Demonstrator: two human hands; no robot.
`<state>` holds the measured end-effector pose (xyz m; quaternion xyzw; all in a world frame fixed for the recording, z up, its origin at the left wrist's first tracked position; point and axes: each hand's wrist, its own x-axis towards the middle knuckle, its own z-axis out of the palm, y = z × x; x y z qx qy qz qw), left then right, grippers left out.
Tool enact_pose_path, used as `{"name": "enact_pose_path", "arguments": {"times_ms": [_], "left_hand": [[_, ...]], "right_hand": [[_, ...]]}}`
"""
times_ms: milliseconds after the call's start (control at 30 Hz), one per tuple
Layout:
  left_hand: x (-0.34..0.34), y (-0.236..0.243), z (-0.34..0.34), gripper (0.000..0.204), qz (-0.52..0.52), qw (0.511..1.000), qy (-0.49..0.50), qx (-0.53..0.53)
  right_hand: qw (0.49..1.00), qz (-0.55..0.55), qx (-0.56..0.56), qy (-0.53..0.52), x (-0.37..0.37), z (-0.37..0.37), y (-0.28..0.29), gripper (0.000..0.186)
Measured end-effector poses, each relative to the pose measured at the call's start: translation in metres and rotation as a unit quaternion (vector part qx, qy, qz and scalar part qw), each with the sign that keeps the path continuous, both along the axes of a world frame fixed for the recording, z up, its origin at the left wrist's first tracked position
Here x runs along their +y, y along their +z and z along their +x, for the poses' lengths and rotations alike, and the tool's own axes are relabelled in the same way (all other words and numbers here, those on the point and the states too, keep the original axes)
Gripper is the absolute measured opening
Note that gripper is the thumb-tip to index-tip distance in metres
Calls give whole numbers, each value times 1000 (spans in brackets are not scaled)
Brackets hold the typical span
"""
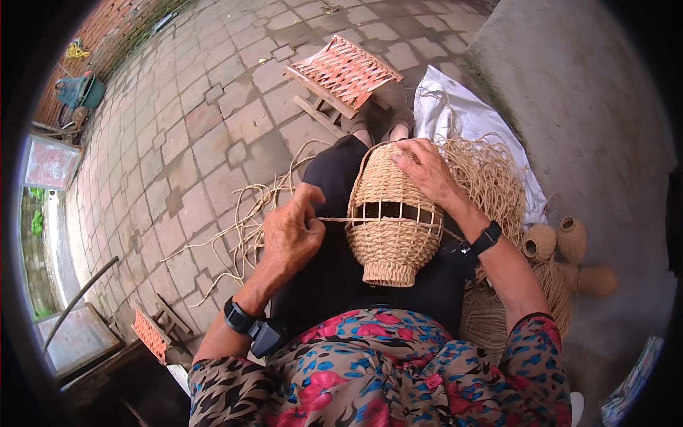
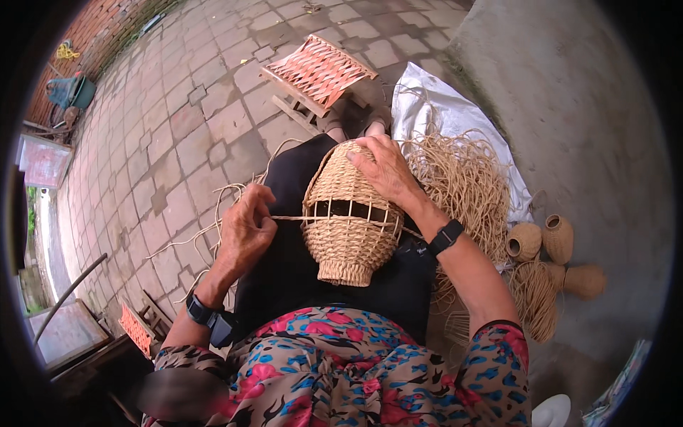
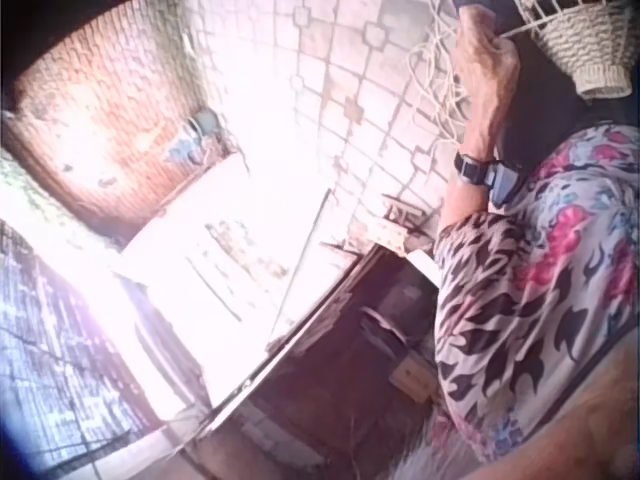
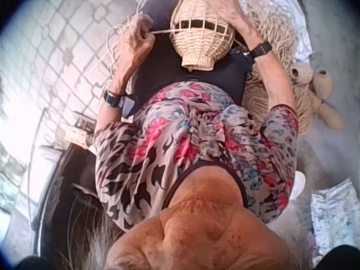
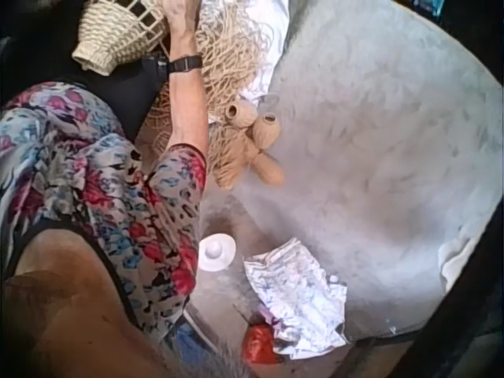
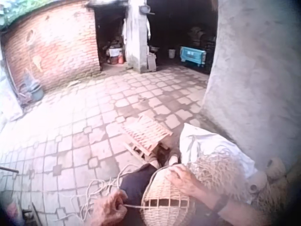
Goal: The recorder is weaving a small basket-like object using flexible fibers.
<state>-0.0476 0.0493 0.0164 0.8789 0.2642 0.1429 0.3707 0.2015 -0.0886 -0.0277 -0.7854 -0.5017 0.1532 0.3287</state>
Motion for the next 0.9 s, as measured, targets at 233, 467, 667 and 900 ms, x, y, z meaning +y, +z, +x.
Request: {"name": "enact_pose_path", "arguments": {"times_ms": [233, 467, 667, 900], "left_hand": [[16, 11, -19, 37, -317, 946, 68, 17], [-17, 15, 11, 39, -415, 904, -105, -11], [-31, 22, 32, 46, -504, 849, -139, -76], [-17, 36, 49, 33, -189, 972, -26, -138]], "right_hand": [[999, -9, 32, -22, -3, 3, -1, 46], [999, -10, -2, -38, -6, 2, 2, 47], [989, 83, 93, -83, -22, -7, 1, 45], [994, 80, -1, -79, -55, 6, -19, 32]]}}
